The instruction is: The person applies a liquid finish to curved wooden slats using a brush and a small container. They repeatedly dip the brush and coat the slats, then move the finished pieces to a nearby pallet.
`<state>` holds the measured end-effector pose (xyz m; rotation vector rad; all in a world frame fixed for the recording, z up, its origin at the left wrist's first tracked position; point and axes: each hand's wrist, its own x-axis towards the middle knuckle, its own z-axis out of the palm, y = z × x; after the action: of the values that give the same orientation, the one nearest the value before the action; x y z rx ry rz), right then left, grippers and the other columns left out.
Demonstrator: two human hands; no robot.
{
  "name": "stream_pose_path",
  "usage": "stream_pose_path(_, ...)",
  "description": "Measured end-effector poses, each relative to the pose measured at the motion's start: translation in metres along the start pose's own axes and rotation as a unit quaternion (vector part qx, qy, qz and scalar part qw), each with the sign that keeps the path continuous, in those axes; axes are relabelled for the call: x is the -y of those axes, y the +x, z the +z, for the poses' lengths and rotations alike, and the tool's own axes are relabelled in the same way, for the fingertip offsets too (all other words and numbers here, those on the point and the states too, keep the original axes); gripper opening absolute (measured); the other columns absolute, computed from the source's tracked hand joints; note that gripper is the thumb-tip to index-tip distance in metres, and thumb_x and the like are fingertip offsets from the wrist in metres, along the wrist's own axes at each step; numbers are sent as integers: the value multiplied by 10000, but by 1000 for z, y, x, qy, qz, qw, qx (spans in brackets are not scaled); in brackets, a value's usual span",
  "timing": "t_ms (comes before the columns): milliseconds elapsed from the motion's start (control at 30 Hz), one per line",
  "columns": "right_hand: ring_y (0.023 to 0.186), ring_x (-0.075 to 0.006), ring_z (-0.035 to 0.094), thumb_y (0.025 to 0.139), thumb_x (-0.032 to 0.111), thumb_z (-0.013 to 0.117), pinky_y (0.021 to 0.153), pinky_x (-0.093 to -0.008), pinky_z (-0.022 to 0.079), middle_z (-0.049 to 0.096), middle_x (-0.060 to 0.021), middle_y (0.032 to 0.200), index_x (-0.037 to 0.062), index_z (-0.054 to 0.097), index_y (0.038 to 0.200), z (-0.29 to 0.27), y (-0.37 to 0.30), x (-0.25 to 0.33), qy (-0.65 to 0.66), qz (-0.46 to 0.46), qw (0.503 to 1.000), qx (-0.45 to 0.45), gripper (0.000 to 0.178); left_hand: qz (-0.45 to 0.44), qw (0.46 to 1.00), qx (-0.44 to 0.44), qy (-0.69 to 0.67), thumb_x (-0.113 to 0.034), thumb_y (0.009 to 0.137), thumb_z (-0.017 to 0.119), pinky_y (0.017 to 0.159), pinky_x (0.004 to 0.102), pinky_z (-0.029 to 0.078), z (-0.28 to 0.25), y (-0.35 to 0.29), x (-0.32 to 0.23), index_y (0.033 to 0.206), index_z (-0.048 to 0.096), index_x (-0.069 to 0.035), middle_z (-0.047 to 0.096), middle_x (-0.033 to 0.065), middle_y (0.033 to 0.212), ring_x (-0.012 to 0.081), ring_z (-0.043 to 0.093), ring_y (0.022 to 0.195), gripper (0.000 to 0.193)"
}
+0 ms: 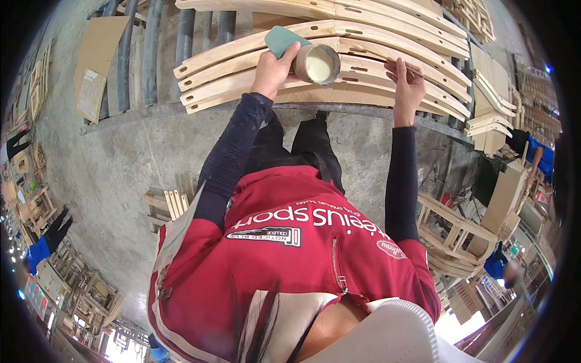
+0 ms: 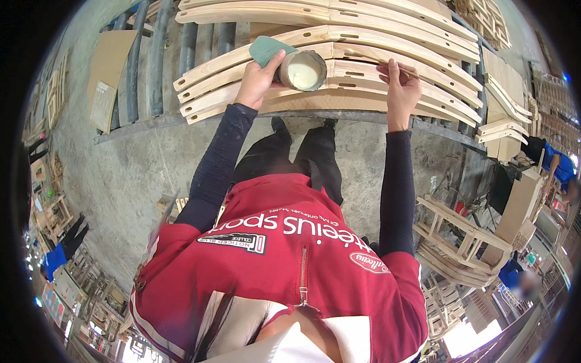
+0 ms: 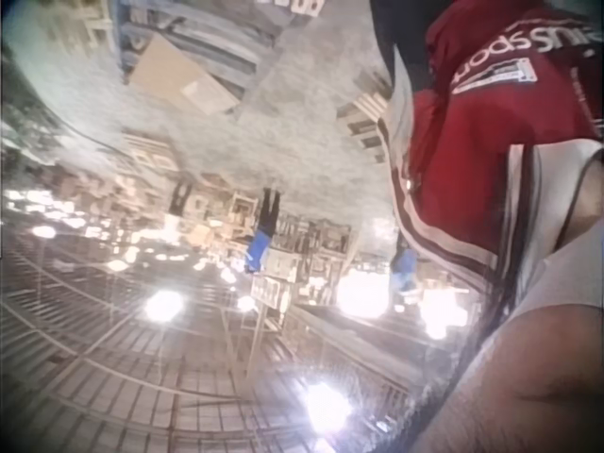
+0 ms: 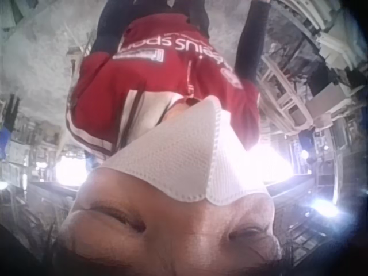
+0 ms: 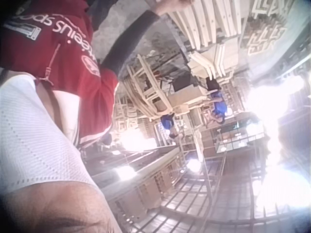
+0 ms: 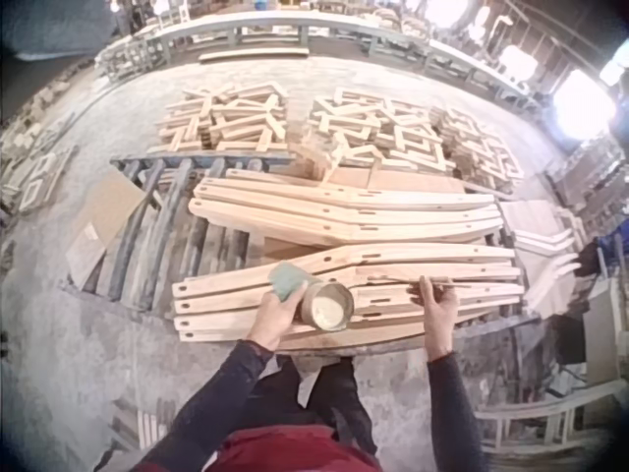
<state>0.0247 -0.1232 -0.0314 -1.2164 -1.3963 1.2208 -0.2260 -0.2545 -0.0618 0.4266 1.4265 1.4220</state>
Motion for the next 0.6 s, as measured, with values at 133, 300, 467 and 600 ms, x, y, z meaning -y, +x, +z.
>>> stream_pose_path(133, 804, -203, 721, 933, 166, 658, 673, -268, 579, 715, -159, 897, -12, 593, 969, -2, 17, -32, -49, -31, 998, -32, 193, -41, 999, 0, 1, -336, 932, 648, 660, 315, 584, 0, -10, -9, 1106, 648, 2, 673, 70, 995, 150, 660, 854, 380)
stream_pose_path(300, 777, -180, 721, 928, 165, 665, 667, -256, 571, 717, -133, 843, -22, 596, 951, 4, 22, -45, -93, -39, 994, -40, 200, -48, 999, -8, 3, -356, 927, 649, 641, 316, 588, -5, -15, -8, 1111, 647, 1, 672, 82, 1004, 157, 666, 855, 401)
stream_pose_path(467, 778, -169, 720, 927, 166, 667, 668, -249, 565, 718, -122, 831, -27, 600, 935, -1, 24, -43, -82, -42, 994, -58, 204, -43, 999, -28, 1, -365, 927, 647, 651, 321, 600, -15, -18, -1, 1107, 647, 0, 671, 92, 1006, 161, 670, 852, 407)
stream_pose_path(600, 783, -157, 716, 928, 168, 668, 669, -242, 556, 719, -113, 843, -14, 605, 921, 7, 20, -43, -111, -64, 992, -19, 193, -49, 998, -25, 0, -369, 926, 647, 663, 324, 605, -17, -20, 1, 1106, 646, 2, 673, 91, 997, 162, 673, 852, 413)
